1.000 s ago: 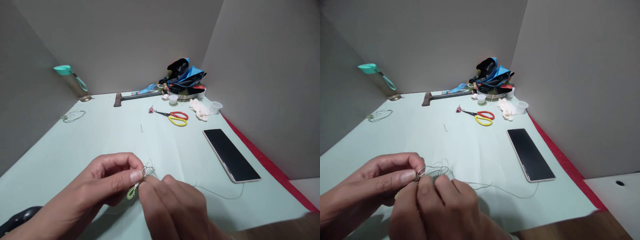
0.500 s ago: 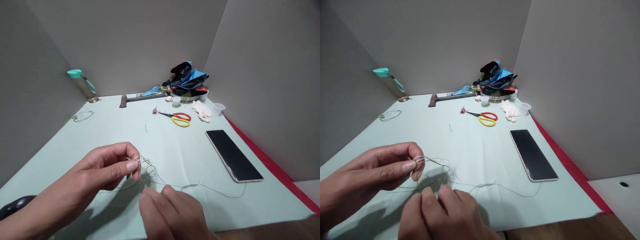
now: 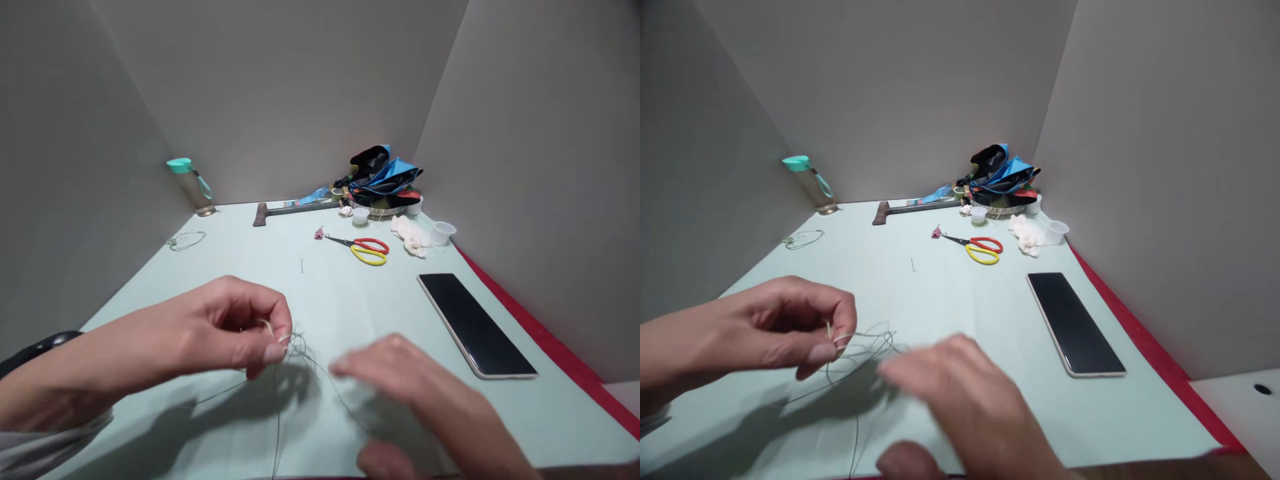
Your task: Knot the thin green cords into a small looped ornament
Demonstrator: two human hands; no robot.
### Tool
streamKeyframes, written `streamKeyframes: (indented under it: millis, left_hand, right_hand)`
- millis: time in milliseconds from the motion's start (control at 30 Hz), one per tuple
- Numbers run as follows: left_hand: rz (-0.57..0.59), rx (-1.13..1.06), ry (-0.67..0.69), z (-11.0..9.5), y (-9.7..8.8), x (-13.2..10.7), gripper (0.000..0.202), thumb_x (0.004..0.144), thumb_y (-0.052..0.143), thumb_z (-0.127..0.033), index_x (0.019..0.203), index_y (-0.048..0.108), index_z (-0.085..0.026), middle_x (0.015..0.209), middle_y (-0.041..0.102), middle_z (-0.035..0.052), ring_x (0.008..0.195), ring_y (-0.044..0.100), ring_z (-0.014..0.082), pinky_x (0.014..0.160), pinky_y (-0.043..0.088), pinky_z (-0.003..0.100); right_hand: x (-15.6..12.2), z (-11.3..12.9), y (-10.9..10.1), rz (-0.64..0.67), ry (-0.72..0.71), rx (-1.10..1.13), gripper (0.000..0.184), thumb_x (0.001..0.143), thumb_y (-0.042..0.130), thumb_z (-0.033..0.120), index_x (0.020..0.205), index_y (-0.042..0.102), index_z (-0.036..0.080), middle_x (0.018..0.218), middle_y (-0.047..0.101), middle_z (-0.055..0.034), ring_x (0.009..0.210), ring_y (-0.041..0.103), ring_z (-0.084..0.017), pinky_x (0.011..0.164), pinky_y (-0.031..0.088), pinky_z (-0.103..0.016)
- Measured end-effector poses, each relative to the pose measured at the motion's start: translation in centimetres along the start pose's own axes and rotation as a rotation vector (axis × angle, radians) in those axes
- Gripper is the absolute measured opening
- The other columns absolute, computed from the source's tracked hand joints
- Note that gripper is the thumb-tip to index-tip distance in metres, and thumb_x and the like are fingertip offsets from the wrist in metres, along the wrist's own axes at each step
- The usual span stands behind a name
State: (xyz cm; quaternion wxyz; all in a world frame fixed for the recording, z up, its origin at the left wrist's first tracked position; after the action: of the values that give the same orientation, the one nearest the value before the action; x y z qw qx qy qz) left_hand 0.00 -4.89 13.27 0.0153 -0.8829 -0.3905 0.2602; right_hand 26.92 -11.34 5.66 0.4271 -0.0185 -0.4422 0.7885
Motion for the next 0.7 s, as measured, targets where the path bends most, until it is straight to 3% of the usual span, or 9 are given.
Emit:
streamKeyframes:
  millis: [33,67,133,233,400,500,700]
  left_hand:
    - [0.054,0.007,-0.011,0.1,0.4,-0.1,0.025,0.096,0.089,-0.039,0.084,0.072,-0.024,0.075,0.058,-0.0049,0.071,0.043,0.0154,0.063,0.033,0.026]
    - [0.081,0.004,-0.022,0.2,0.7,-0.2,0.024,0.096,0.091,-0.037,0.086,0.073,-0.025,0.076,0.058,-0.0052,0.072,0.043,0.0154,0.064,0.033,0.026]
    - [0.089,-0.02,-0.044,0.3,1.2,-0.1,0.023,0.095,0.091,-0.036,0.087,0.072,-0.025,0.075,0.055,-0.0059,0.071,0.04,0.0156,0.062,0.03,0.028]
    - [0.083,-0.07,-0.063,0.4,1.8,0.2,0.026,0.094,0.092,-0.038,0.086,0.072,-0.025,0.073,0.05,-0.0062,0.069,0.035,0.0157,0.059,0.024,0.029]
    - [0.075,-0.083,-0.09,0.5,2.2,0.3,0.024,0.096,0.088,-0.035,0.085,0.07,-0.023,0.075,0.051,-0.0057,0.07,0.035,0.0149,0.06,0.025,0.029]
    - [0.088,-0.095,-0.085,0.7,2.3,0.4,0.024,0.097,0.085,-0.034,0.084,0.068,-0.024,0.072,0.048,-0.0065,0.068,0.033,0.0143,0.057,0.022,0.029]
    - [0.094,-0.096,-0.105,1.6,1.7,0.5,0.025,0.097,0.088,-0.038,0.086,0.069,-0.026,0.073,0.044,-0.0067,0.068,0.03,0.0155,0.056,0.021,0.03]
  right_hand:
    - [0.6,-0.2,-0.7,-0.071,0.167,0.142,0.038,0.106,0.078,0.038,0.143,0.074,0.03,0.138,0.082,-0.0084,0.12,0.079,-0.03,0.098,0.065,-0.037]
    - [1.3,-0.4,-1.1,-0.099,0.306,0.276,0.037,0.11,0.074,0.043,0.146,0.072,0.037,0.147,0.078,-0.0044,0.132,0.075,-0.029,0.107,0.061,-0.039]
    - [2.5,-0.6,-1.2,-0.009,0.398,0.523,0.039,0.111,0.073,0.045,0.149,0.07,0.039,0.153,0.074,-0.0025,0.145,0.066,-0.03,0.118,0.055,-0.043]
    - [4.1,-0.8,-0.9,0.115,0.418,0.804,0.04,0.103,0.082,0.038,0.141,0.073,0.029,0.138,0.077,-0.0078,0.136,0.069,-0.032,0.115,0.054,-0.046]
    - [5.1,-0.8,-0.8,0.215,0.557,1.068,0.038,0.096,0.089,0.037,0.126,0.067,0.028,0.093,0.07,0.0041,0.098,0.072,-0.022,0.093,0.053,-0.036]
    - [5.3,-0.6,-0.6,0.207,0.604,1.102,0.028,0.1,0.085,0.045,0.108,0.067,0.025,0.077,0.064,0.0069,0.08,0.063,-0.017,0.08,0.048,-0.03]
    - [5.2,-0.2,-0.8,0.203,0.572,0.822,0.035,0.106,0.075,0.043,0.08,0.066,0.023,0.079,0.058,0.0049,0.077,0.05,-0.014,0.065,0.037,-0.027]
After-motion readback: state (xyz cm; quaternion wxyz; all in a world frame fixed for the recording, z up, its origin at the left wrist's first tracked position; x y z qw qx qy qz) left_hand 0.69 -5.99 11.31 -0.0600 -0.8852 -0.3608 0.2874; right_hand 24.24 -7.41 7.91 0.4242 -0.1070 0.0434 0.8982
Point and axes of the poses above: each hand's wrist, its own x-axis towards the middle knuckle, its own y-axis out of the palm, z = x × y, the point moved 1 cm from there along x, towards the middle knuckle
